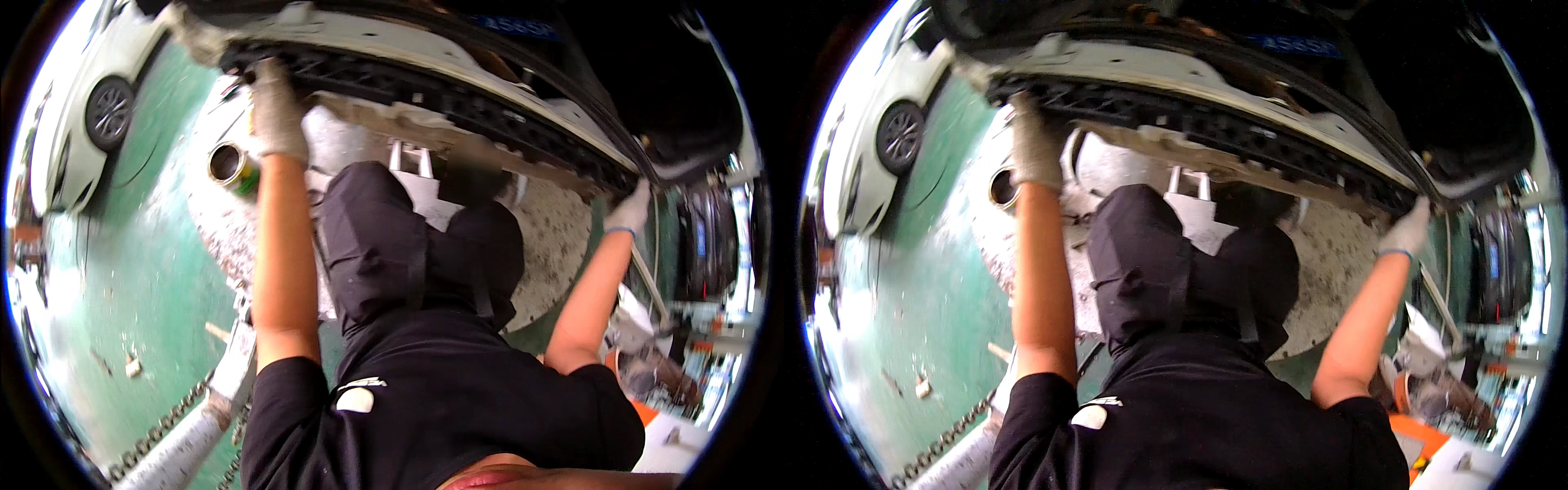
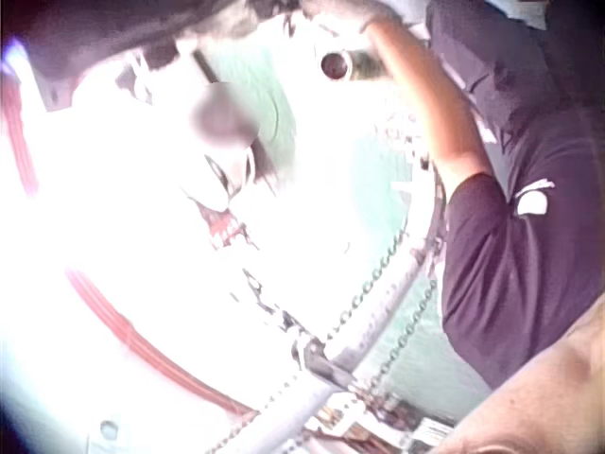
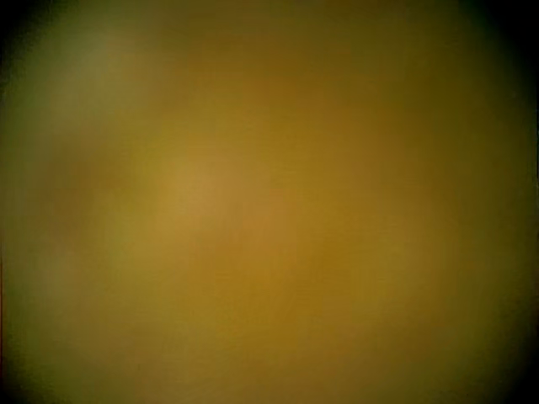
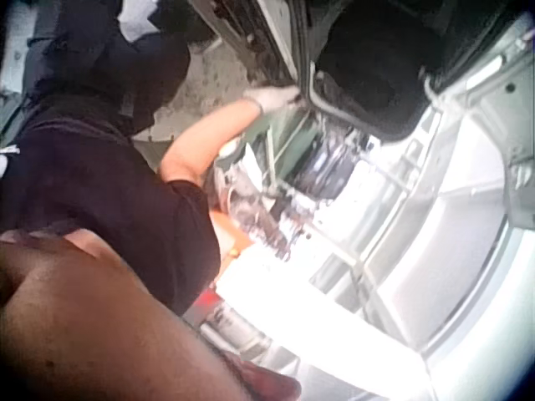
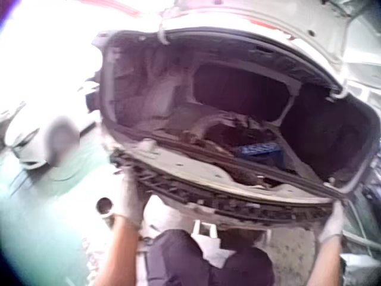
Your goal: The person is working under a car, using a ratchet to remove bolts from the vehicle's undercarriage. They are sitting on the floor and manipulating tools to disassemble parts of the car.
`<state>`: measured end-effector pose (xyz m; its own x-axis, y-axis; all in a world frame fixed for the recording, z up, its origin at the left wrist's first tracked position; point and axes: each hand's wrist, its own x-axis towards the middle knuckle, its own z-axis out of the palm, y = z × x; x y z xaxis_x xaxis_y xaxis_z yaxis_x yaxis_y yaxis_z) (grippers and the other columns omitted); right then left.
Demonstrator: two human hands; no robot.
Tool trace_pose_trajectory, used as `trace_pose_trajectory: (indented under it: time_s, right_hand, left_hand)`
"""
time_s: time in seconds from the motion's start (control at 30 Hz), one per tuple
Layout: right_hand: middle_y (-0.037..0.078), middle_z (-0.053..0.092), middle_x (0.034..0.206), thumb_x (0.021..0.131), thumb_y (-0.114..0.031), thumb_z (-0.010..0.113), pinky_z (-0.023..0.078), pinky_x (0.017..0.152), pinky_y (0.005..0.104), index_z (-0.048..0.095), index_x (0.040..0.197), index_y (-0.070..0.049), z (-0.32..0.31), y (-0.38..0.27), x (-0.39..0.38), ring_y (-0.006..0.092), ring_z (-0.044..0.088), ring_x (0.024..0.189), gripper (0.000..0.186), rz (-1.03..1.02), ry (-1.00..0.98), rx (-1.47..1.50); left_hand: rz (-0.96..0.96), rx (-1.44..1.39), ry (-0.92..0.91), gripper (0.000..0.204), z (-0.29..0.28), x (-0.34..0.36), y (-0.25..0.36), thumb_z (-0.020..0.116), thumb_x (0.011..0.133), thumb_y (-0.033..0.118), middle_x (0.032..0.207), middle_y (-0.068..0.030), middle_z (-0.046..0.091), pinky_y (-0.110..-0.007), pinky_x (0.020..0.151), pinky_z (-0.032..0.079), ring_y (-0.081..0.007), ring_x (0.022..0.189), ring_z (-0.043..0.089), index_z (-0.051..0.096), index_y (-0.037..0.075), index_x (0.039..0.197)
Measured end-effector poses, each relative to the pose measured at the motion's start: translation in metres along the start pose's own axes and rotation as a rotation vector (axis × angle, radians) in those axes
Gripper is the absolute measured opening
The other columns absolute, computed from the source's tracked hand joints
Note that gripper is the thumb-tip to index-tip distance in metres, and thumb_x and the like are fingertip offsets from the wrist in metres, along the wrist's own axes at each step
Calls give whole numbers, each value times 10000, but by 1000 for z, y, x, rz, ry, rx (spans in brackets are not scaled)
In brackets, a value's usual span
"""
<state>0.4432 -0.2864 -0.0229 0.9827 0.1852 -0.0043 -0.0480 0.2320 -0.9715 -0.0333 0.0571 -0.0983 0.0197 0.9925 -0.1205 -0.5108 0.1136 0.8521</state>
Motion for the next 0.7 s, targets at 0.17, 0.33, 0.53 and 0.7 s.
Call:
trace_pose_trajectory:
  time_s: [0.17,0.33,0.53,0.7]
  right_hand:
    - [25,691,1267,982,-516,695,529,823,371,676,1290,-127,8,-1,3,212,669,1069,497,91,105,-8]
    - [72,651,1374,993,-521,655,515,951,402,616,1424,-89,6,-3,-7,244,633,1189,611,65,60,-17]
    - [100,549,1545,1056,-465,588,343,1207,360,546,1502,29,-2,5,3,214,488,1401,667,-122,-42,-24]
    - [156,631,1372,995,-552,634,450,1117,433,523,1474,86,-2,3,-11,288,613,1193,805,31,45,-38]
  left_hand:
    - [247,42,36,720,28,-55,-1,580,1021,663,1261,-131,657,-369,830,615,-239,1104,681,542,41,1380]
    - [292,105,1,875,23,-46,-6,696,1007,520,1441,-192,571,-382,1097,460,-260,1250,586,360,-67,1563]
    - [638,590,256,831,13,-24,0,710,990,523,1460,-200,515,-448,1146,434,-329,1317,539,419,-20,1548]
    - [896,814,414,843,59,-73,42,728,963,549,1492,-214,450,-512,1179,425,-398,1378,495,452,9,1548]
